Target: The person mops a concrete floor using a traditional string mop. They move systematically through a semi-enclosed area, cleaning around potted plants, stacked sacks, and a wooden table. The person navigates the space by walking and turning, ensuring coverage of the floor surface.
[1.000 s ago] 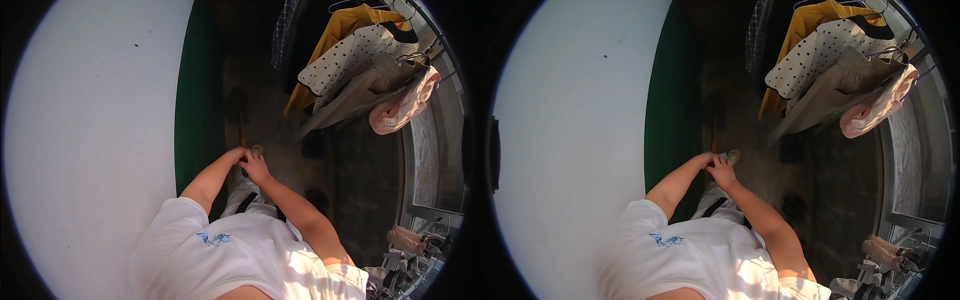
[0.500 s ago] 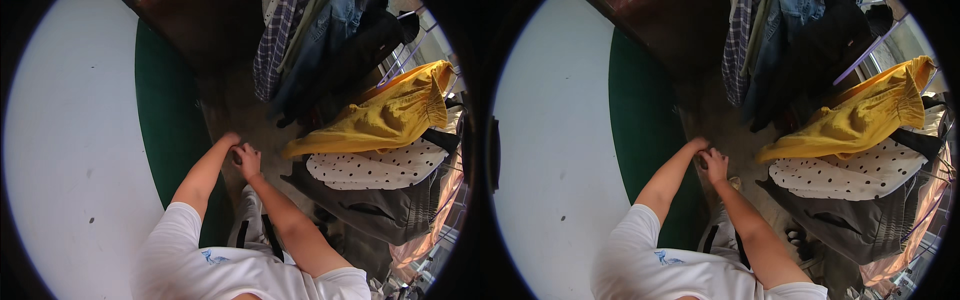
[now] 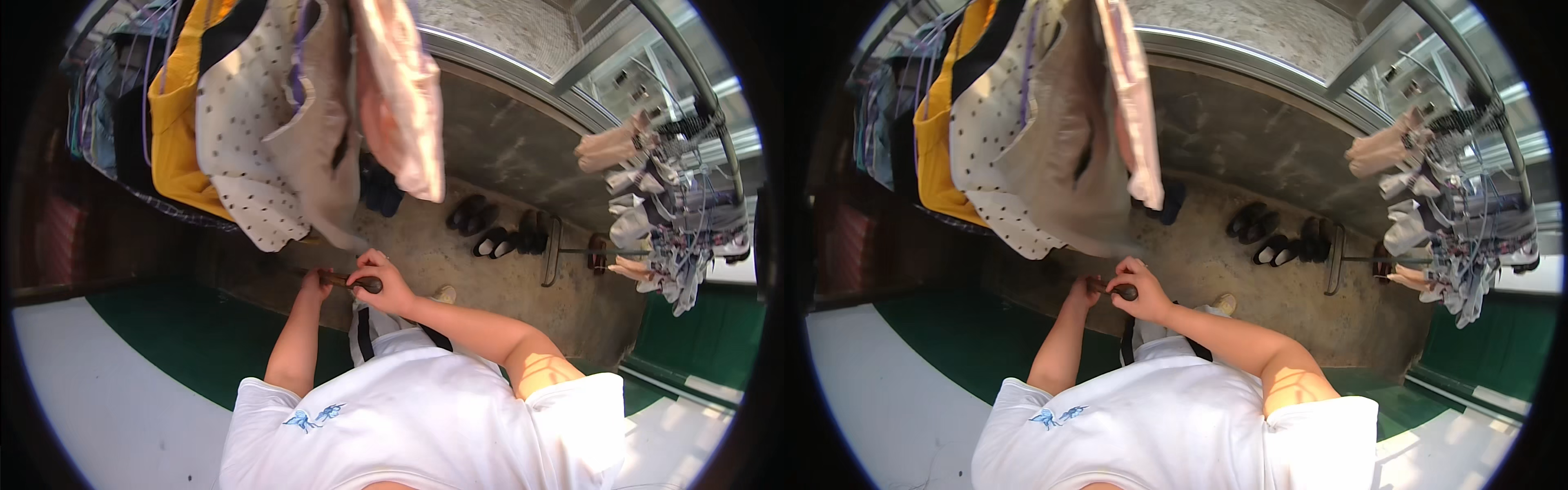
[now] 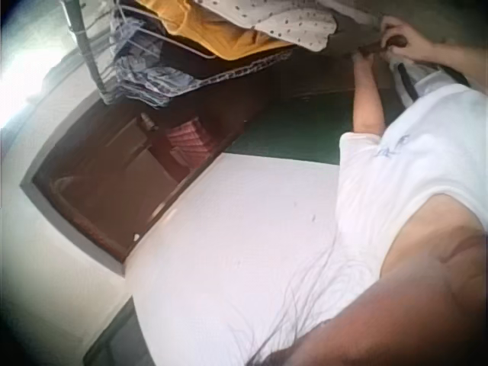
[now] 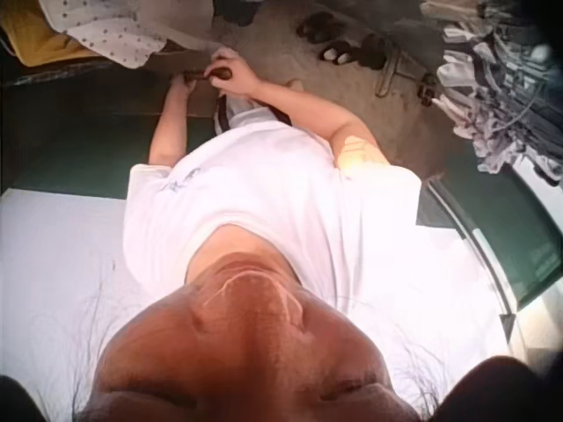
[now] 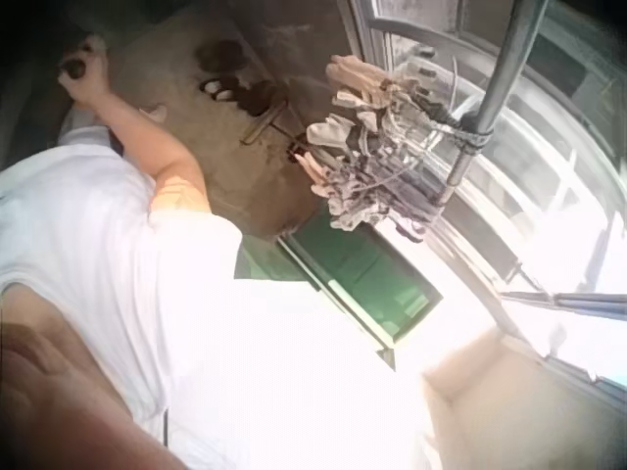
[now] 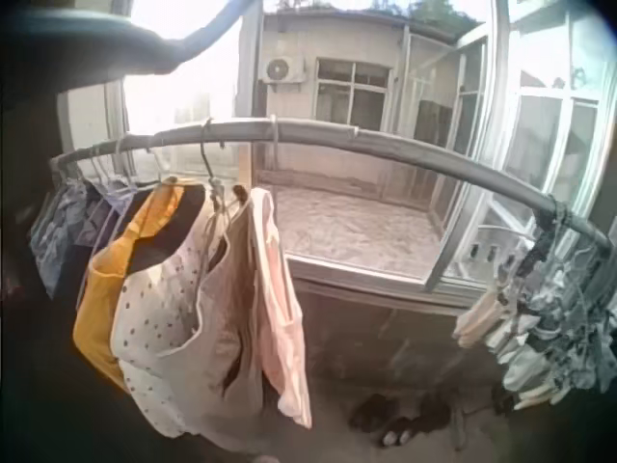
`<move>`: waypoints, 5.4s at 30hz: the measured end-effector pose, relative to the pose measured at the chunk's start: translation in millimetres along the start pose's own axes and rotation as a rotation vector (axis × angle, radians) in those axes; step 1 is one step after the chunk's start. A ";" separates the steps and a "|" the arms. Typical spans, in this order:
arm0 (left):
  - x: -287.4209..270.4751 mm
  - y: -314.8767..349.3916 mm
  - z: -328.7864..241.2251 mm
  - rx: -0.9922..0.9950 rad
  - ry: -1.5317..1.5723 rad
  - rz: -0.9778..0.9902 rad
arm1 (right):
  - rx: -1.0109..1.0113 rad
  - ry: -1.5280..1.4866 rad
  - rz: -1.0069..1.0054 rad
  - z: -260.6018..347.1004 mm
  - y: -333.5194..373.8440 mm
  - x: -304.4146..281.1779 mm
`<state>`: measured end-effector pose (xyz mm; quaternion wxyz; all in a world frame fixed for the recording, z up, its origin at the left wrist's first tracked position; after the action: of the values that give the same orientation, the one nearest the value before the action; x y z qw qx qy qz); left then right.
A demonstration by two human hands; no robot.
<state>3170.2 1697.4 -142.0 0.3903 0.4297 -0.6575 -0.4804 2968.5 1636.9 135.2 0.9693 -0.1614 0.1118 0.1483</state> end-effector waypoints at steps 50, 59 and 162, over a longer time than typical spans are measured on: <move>191.7 139.2 375.0 -0.521 -0.898 0.349 | 0.204 -0.240 -1.228 80.6 132.9 -343.6; 142.0 96.8 357.8 -0.423 -1.037 0.059 | 0.411 -0.411 -1.350 15.3 188.1 -347.3; 376.5 559.8 2331.8 -0.270 -2.699 0.204 | 0.708 0.077 -2.760 -47.4 1233.7 -1786.1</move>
<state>781.7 2129.1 -108.1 -0.4793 -0.4622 -0.5011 -0.5528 898.5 2286.8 218.9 0.3192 0.1037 -0.0760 -0.9389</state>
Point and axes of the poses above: each hand's wrist, its own y-axis away from the middle knuckle, its own x-axis out of the palm, z = x × y, the point moved 4 cm from there along -y, towards the middle knuckle, and after that the axes turned 12 degrees about -z, right-handed, at the moved point
